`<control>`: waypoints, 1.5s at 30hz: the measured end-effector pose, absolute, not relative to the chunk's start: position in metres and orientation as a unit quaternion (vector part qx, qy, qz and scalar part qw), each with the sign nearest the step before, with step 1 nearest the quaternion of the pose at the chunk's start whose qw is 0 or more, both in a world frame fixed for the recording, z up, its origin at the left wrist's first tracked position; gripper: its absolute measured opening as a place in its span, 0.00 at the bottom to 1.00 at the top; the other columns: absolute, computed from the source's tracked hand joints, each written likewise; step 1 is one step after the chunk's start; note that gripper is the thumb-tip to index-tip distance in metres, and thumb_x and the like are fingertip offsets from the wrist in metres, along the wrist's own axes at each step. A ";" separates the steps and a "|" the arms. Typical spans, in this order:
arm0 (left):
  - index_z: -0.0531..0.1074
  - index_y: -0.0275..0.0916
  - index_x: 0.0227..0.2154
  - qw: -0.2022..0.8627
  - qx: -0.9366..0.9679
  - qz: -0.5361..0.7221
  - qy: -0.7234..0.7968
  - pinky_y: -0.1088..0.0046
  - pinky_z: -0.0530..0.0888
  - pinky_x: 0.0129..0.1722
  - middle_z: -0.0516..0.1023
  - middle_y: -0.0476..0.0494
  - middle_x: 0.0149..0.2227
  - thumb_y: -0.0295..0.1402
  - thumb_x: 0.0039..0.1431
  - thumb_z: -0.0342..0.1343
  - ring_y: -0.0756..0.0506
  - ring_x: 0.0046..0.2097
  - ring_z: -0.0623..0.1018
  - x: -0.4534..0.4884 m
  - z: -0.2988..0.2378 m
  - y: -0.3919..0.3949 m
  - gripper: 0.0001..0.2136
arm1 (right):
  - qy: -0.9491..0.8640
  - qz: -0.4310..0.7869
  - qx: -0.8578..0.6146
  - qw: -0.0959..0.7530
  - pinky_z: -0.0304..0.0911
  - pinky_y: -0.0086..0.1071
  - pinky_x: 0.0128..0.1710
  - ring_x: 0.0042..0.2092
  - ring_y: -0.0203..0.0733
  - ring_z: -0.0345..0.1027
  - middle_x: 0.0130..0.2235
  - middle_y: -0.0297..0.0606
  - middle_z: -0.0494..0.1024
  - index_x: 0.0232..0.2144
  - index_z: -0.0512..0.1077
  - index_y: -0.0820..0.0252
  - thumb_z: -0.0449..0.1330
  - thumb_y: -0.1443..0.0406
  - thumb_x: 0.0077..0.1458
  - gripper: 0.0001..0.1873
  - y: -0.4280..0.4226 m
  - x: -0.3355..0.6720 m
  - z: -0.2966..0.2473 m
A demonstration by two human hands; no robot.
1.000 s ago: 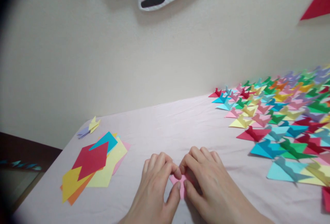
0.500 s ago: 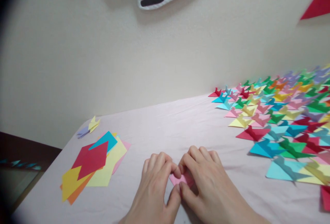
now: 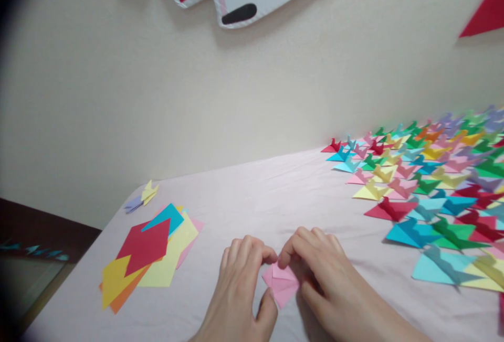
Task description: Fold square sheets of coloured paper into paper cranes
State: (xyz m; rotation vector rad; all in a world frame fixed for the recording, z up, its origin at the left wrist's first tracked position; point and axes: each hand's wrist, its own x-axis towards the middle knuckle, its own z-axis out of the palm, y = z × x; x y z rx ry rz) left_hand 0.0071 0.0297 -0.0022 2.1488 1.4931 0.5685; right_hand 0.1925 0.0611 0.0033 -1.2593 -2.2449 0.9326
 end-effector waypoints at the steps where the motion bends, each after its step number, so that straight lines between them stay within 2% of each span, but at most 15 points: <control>1: 0.61 0.43 0.40 0.230 0.783 0.209 0.539 0.57 0.64 0.43 0.66 0.43 0.41 0.20 0.40 0.48 0.38 0.44 0.66 0.006 -0.003 0.029 0.21 | -0.797 0.339 -0.454 0.209 0.64 0.39 0.39 0.39 0.45 0.67 0.36 0.34 0.74 0.35 0.68 0.52 0.49 0.78 0.45 0.20 0.061 0.193 0.004; 4: 0.61 0.43 0.40 0.226 0.784 0.221 0.534 0.58 0.65 0.44 0.67 0.41 0.43 0.19 0.41 0.48 0.37 0.46 0.66 0.005 -0.005 0.029 0.21 | -0.784 0.346 -0.457 0.238 0.66 0.40 0.41 0.41 0.46 0.67 0.38 0.36 0.74 0.37 0.68 0.52 0.50 0.75 0.48 0.18 0.061 0.194 0.006; 7: 0.60 0.43 0.38 0.221 0.781 0.254 0.526 0.59 0.67 0.46 0.68 0.41 0.45 0.19 0.40 0.48 0.38 0.48 0.67 0.003 -0.005 0.028 0.19 | -0.790 0.328 -0.464 0.232 0.67 0.42 0.43 0.44 0.48 0.67 0.41 0.39 0.73 0.38 0.68 0.52 0.55 0.70 0.52 0.10 0.059 0.192 0.008; 11: 0.60 0.43 0.35 0.226 0.786 0.285 0.500 0.63 0.68 0.44 0.71 0.45 0.40 0.16 0.42 0.48 0.42 0.43 0.71 0.002 -0.006 0.026 0.18 | -0.807 0.307 -0.466 0.193 0.68 0.41 0.40 0.43 0.48 0.67 0.41 0.39 0.73 0.34 0.69 0.52 0.62 0.63 0.53 0.06 0.056 0.188 0.010; 13: 0.60 0.43 0.35 0.251 0.768 0.299 0.508 0.66 0.69 0.41 0.71 0.47 0.37 0.15 0.44 0.48 0.44 0.41 0.72 0.000 -0.007 0.025 0.17 | -0.816 0.312 -0.446 0.195 0.68 0.39 0.41 0.43 0.47 0.67 0.41 0.37 0.73 0.31 0.69 0.52 0.60 0.65 0.56 0.03 0.054 0.185 0.009; 16: 0.60 0.44 0.39 0.316 0.718 0.330 0.525 0.67 0.70 0.40 0.71 0.48 0.37 0.16 0.48 0.49 0.44 0.41 0.72 -0.001 -0.007 0.025 0.18 | -0.809 0.352 -0.408 0.237 0.68 0.35 0.41 0.43 0.43 0.69 0.41 0.36 0.75 0.31 0.67 0.52 0.53 0.66 0.63 0.07 0.052 0.184 0.009; 19: 0.61 0.44 0.40 0.329 0.716 0.332 0.519 0.67 0.71 0.42 0.71 0.47 0.38 0.17 0.50 0.50 0.44 0.42 0.72 -0.002 -0.006 0.026 0.17 | -0.809 0.359 -0.385 0.262 0.67 0.32 0.36 0.38 0.41 0.71 0.38 0.36 0.76 0.34 0.66 0.52 0.48 0.67 0.66 0.10 0.051 0.187 0.010; 22: 0.62 0.42 0.42 0.281 0.740 0.335 0.512 0.65 0.71 0.42 0.70 0.44 0.42 0.16 0.48 0.49 0.43 0.43 0.71 -0.002 -0.004 0.028 0.19 | -0.863 0.234 -0.357 0.269 0.63 0.32 0.32 0.33 0.41 0.69 0.33 0.35 0.76 0.35 0.68 0.53 0.51 0.68 0.64 0.07 0.056 0.192 0.010; 25: 0.63 0.41 0.43 0.222 0.779 0.325 0.488 0.64 0.69 0.43 0.71 0.42 0.44 0.18 0.54 0.48 0.42 0.45 0.71 -0.004 -0.003 0.028 0.16 | -0.905 0.085 -0.315 0.274 0.60 0.35 0.34 0.33 0.43 0.67 0.34 0.36 0.77 0.34 0.69 0.54 0.53 0.71 0.60 0.08 0.061 0.194 0.007; 28: 0.67 0.41 0.42 0.158 0.827 0.298 0.450 0.64 0.68 0.43 0.75 0.44 0.44 0.20 0.58 0.49 0.43 0.45 0.71 -0.006 -0.007 0.028 0.12 | -0.916 0.037 -0.301 0.263 0.58 0.37 0.37 0.34 0.44 0.66 0.33 0.37 0.76 0.33 0.70 0.55 0.52 0.73 0.59 0.10 0.063 0.194 0.002; 32: 0.71 0.38 0.42 0.035 0.853 0.324 0.408 0.65 0.68 0.42 0.78 0.46 0.45 0.24 0.61 0.51 0.43 0.44 0.72 -0.011 -0.016 0.026 0.09 | -0.913 0.087 -0.296 0.266 0.59 0.35 0.36 0.35 0.42 0.66 0.36 0.36 0.77 0.34 0.70 0.55 0.51 0.73 0.61 0.11 0.062 0.197 -0.004; 36: 0.74 0.36 0.40 -0.088 0.865 0.319 0.378 0.67 0.68 0.39 0.79 0.48 0.46 0.27 0.64 0.50 0.45 0.42 0.72 -0.017 -0.020 0.023 0.08 | -0.910 0.167 -0.305 0.228 0.63 0.32 0.38 0.40 0.42 0.68 0.41 0.36 0.77 0.34 0.70 0.54 0.55 0.72 0.61 0.08 0.065 0.203 -0.006; 39: 0.75 0.36 0.38 -0.130 0.869 0.302 0.369 0.68 0.68 0.37 0.80 0.48 0.44 0.28 0.64 0.51 0.46 0.41 0.72 -0.020 -0.018 0.021 0.08 | -0.907 0.191 -0.311 0.211 0.65 0.33 0.40 0.42 0.42 0.69 0.42 0.36 0.77 0.34 0.71 0.53 0.58 0.70 0.61 0.06 0.067 0.205 -0.005; 45: 0.75 0.35 0.35 -0.160 0.867 0.299 0.365 0.68 0.67 0.37 0.79 0.48 0.40 0.26 0.65 0.49 0.47 0.38 0.71 -0.015 -0.015 0.021 0.10 | -0.882 0.242 -0.350 0.200 0.67 0.34 0.41 0.43 0.43 0.69 0.41 0.37 0.76 0.33 0.71 0.53 0.56 0.68 0.62 0.06 0.067 0.199 0.005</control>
